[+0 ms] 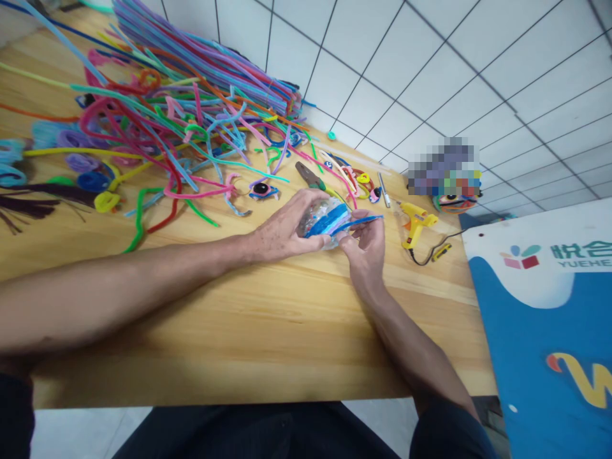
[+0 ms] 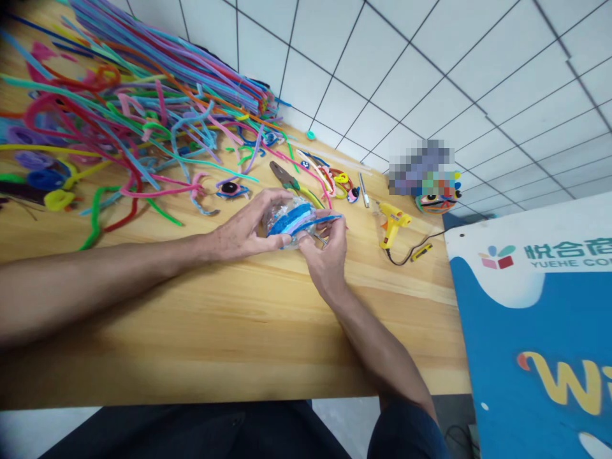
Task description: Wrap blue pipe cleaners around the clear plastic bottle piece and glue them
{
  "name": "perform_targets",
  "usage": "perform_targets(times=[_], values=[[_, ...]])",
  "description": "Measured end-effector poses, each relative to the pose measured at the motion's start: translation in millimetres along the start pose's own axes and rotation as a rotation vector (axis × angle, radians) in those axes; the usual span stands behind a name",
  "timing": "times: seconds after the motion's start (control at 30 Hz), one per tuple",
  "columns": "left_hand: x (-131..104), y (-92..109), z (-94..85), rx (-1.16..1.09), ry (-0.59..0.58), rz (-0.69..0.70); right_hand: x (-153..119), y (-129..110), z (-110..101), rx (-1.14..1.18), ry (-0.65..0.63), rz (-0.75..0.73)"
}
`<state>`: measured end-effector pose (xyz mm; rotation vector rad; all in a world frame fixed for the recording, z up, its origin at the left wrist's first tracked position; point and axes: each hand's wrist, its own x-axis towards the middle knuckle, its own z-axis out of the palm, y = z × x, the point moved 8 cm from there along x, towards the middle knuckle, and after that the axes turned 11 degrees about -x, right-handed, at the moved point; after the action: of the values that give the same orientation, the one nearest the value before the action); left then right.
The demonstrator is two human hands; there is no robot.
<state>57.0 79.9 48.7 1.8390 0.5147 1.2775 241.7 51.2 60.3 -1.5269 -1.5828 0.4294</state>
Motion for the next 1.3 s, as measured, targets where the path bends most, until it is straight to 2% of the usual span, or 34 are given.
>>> perform_targets(times=[0.47, 0.7, 0.93, 1.07, 1.3], values=[[-1.0, -5.3, 0.2, 0.022, 0.005, -0.044, 1.3, -3.5, 0.4, 0.052, -0.045, 0.021], [0.2, 0.7, 2.6, 0.029, -0.021, 0.025, 1.2, -1.2, 1.5, 0.010, -0.036, 0.040], [-0.2, -4.5, 1.0, 0.001, -0.003, -0.028, 0.6, -0.6, 2.7, 0.080, -0.063, 0.035], [0.4, -1.3, 2.3, 0.018, -0.021, -0.012, 0.3, -1.9, 1.1, 0.050, -0.032, 0.029], [-0.1, -0.9, 1.8, 0.029, -0.023, -0.014, -0.1, -0.6, 3.1, 0.083, -0.059, 0.027]])
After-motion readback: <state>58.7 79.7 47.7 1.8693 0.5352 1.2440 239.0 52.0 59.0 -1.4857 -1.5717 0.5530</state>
